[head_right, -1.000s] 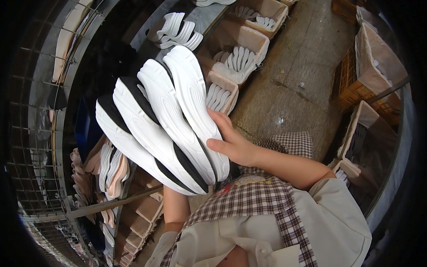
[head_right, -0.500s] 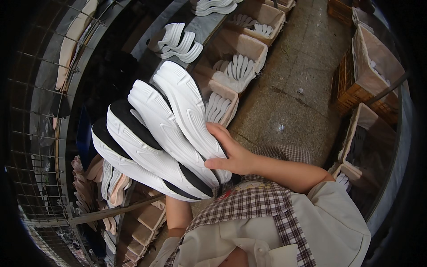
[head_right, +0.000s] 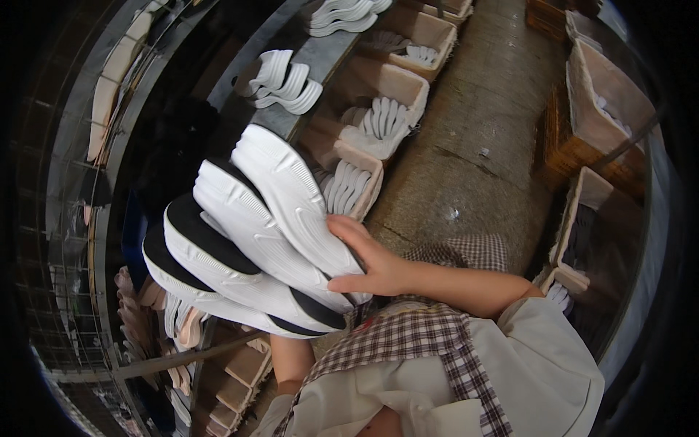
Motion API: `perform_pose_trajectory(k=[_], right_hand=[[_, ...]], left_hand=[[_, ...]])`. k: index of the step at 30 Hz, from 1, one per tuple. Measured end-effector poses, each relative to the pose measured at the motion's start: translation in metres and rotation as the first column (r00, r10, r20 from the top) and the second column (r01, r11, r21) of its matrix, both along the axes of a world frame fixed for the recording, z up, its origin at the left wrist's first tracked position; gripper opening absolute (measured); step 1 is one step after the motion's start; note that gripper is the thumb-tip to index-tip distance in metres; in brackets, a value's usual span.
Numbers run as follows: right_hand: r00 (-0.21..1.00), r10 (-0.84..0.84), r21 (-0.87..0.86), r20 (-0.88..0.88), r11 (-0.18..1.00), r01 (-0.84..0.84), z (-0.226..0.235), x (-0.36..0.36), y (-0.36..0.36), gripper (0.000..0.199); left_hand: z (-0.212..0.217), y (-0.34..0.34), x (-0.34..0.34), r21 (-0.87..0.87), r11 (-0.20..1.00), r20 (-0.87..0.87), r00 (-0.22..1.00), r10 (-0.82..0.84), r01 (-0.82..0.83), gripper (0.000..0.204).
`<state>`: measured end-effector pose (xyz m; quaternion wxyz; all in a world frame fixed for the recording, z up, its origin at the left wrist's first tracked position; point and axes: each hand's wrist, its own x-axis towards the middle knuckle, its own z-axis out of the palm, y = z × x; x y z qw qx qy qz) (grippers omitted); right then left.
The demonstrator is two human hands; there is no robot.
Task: The person picks up stacks of white and black slippers from a shelf, separates them, and places them into a large plastic bag. They handle the slippers one at a time, turning them over to inspect the soles before stacking them in the bag.
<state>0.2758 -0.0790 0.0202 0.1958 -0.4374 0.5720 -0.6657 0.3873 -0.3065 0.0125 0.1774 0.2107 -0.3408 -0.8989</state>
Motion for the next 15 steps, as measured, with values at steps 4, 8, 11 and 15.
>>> perform_pose_trajectory(k=[4, 8, 11, 15], right_hand=[[0.938, 0.076, -0.002, 0.337, 0.997, -0.080, 0.002, -0.003, 0.001, 0.092], [0.937, 0.051, 0.023, 0.346, 0.998, -0.062, 0.002, -0.011, 0.001, 0.094], [0.942, 0.040, 0.096, 0.333, 0.992, -0.076, 0.001, -0.018, 0.000, 0.098], [0.940, 0.099, 0.029, 0.325, 0.993, -0.115, -0.003, -0.031, -0.002, 0.098]], left_hand=[[0.001, -0.003, -0.006, 0.004, 1.000, -0.030, 1.000, 0.010, -0.010, 0.042], [0.001, -0.007, -0.012, 0.016, 1.000, -0.053, 0.998, 0.016, -0.015, 0.043], [0.002, -0.009, -0.014, 0.015, 1.000, -0.062, 0.998, 0.019, -0.018, 0.043], [0.003, -0.012, -0.018, 0.013, 1.000, -0.076, 0.997, 0.015, -0.014, 0.043]])
